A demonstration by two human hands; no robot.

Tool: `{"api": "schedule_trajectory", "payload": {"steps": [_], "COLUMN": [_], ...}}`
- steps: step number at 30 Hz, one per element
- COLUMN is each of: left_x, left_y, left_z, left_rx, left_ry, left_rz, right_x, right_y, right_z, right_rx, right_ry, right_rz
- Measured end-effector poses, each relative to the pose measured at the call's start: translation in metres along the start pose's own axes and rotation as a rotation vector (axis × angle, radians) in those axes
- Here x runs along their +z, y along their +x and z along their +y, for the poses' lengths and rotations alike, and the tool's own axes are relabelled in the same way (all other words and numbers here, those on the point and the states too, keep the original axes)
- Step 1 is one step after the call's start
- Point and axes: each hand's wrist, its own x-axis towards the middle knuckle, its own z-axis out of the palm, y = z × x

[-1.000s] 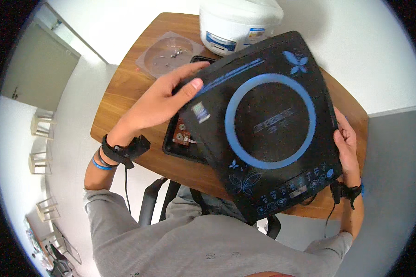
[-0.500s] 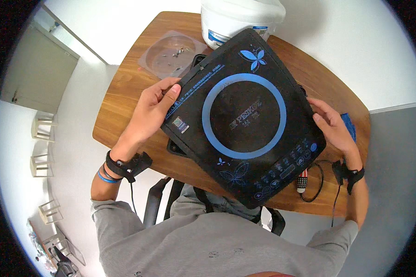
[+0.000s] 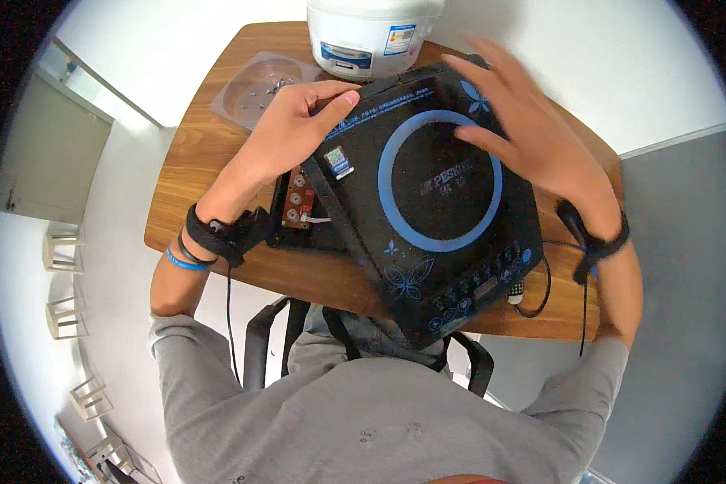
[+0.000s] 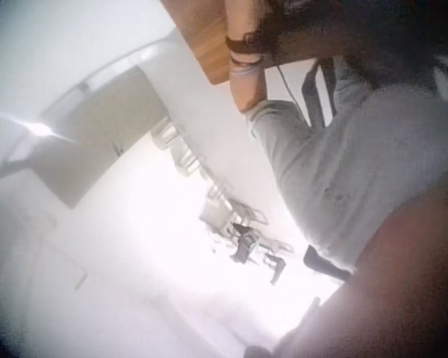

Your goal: The person assembles a portable induction cooktop by placing the top panel onto the base, flipping the unit, and securing it with screws using a screwdriver. They handle screws from a plastic tray and tighten them into the bottom casing.

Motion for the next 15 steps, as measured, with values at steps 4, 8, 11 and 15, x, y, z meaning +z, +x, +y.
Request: {"api": "schedule_trajectory", "payload": {"steps": [4,8,11,15], "left_x": [0.002,-0.004,-0.008,0.01], "left_y": [-0.003,-0.03,-0.05,-0.097], "left_z": [0.015,0.034,0.021,0.009], "left_rx": [-0.092,-0.203,-0.168,-0.147], "left_ry": [-0.12,-0.206,-0.502,-0.789], "left_rz": [-0.023,-0.038,-0.072,-0.145], "right_x": [0.06,0.067,0.07,0.059], "right_y": [0.056,0.09,0.087,0.067], "right_z": [0.021,0.037,0.053,0.079], "right_rx": [-0.135,-0.028,0.003,0.085], "right_ry": [0.115,0.347,0.494,0.573], "right_rz": [-0.019,-0.485,-0.476,-0.303]}}
